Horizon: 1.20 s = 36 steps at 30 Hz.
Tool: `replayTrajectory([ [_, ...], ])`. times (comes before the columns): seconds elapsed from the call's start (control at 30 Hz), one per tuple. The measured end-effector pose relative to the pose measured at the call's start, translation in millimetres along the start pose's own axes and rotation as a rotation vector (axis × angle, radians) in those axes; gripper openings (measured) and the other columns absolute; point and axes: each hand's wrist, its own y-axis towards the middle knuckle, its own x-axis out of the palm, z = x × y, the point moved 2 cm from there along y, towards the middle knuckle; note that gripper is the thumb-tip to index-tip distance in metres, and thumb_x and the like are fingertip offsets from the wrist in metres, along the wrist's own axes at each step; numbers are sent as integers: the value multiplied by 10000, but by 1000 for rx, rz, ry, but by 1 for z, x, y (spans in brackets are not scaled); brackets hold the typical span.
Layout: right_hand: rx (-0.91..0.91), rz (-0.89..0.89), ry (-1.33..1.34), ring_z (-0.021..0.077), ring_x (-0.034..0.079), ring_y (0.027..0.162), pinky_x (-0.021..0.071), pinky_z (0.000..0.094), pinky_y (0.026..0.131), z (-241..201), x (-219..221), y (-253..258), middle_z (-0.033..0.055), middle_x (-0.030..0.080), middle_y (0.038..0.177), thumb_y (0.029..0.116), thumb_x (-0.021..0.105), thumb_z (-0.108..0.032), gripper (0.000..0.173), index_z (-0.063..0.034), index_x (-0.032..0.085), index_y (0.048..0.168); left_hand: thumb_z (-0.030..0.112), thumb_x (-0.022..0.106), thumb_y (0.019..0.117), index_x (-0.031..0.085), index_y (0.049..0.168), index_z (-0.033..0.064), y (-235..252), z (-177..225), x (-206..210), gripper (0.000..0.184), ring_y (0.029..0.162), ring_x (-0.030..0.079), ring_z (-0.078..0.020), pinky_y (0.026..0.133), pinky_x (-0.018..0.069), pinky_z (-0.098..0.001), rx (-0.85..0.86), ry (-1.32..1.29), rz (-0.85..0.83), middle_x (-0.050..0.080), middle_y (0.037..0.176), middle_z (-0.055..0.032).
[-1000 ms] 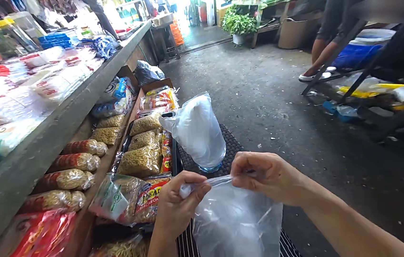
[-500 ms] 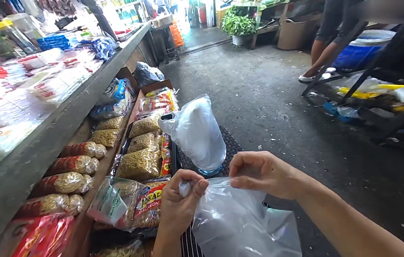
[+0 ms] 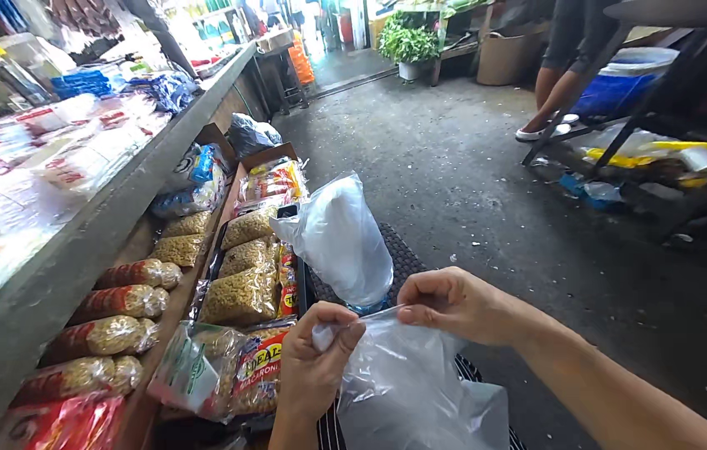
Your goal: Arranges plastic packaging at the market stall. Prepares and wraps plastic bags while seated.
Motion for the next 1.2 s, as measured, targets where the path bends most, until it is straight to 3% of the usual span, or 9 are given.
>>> replayTrajectory([
  [0.17, -174, 209, -280, -107, 521, 682, 416, 58, 632, 3, 6, 2, -38, 640, 754, 1039, 583, -291, 330, -26, 733, 912, 153, 732, 935, 731, 1029, 171, 2, -5, 4, 96, 991, 704, -54, 882, 579, -218, -36, -131, -11, 750, 1047, 27],
  [0.33, -298, 384, -285, -66, 616, 826, 505, 89, 756, 9, 9, 9, 1, 698, 882, 1015, 624, -260, 279, -13, 740, 956, 221, 722, 936, 745, 1044, 192, 3, -3, 6, 114, 756, 645, 59, 691, 540, -118, -179, -160, 6, 724, 913, 126],
  [0.43, -293, 345, 55, -11, 643, 980, 543, 171, 862, 10, 7, 14, -43, 701, 1038, 1050, 565, -299, 278, -78, 710, 961, 338, 693, 950, 758, 934, 247, -1, -10, 3, 113, 759, 628, 106, 696, 517, -97, -287, -154, -136, 708, 843, 183],
  [0.53, -127, 181, 579, -27, 650, 687, 568, 179, 691, 5, 15, 16, -134, 672, 737, 1058, 536, -360, 238, -232, 687, 926, 422, 626, 976, 766, 906, 302, 0, -19, -4, 197, 836, 629, 109, 762, 504, -104, -228, -224, -154, 710, 874, 201],
  [0.67, -160, 139, 563, -35, 581, 607, 527, 164, 603, 6, 1, 24, -146, 608, 705, 1034, 597, -320, 117, -234, 667, 998, 482, 572, 993, 797, 939, 252, 7, -23, -27, 327, 921, 679, 26, 843, 535, -154, -100, -458, -70, 752, 974, 115],
  [0.77, -304, 227, 673, 6, 656, 719, 573, 208, 731, 2, -22, 36, -92, 699, 814, 993, 647, -264, 136, -228, 720, 1101, 525, 617, 949, 788, 939, 245, 13, -17, -42, 329, 847, 690, 17, 795, 554, -162, -153, -449, -45, 746, 892, 100],
  [0.87, -330, 260, 749, 37, 685, 755, 595, 228, 759, -14, -32, 57, -63, 719, 850, 1001, 611, -230, 164, -254, 747, 1089, 341, 708, 934, 750, 919, 235, 41, -5, -47, 115, 749, 684, 24, 694, 569, -156, -250, -351, -9, 738, 841, 92],
  [1.0, -128, 478, 688, 42, 636, 644, 582, 218, 624, -44, -42, 94, -23, 696, 850, 1006, 395, -23, 310, -116, 683, 1069, 40, 507, 1021, 605, 923, 123, 108, 22, -56, 161, 614, 647, -21, 593, 571, -200, -335, 18, 221, 674, 707, 50],
  [1.2, 279, 577, 501, 73, 613, 638, 548, 226, 624, -19, -45, 127, 24, 644, 799, 1033, 448, 10, 204, 11, 637, 1110, 85, 631, 994, 647, 1086, -15, 151, -31, -77, 137, 692, 598, -72, 680, 530, -273, -516, 463, 243, 635, 826, -46],
])
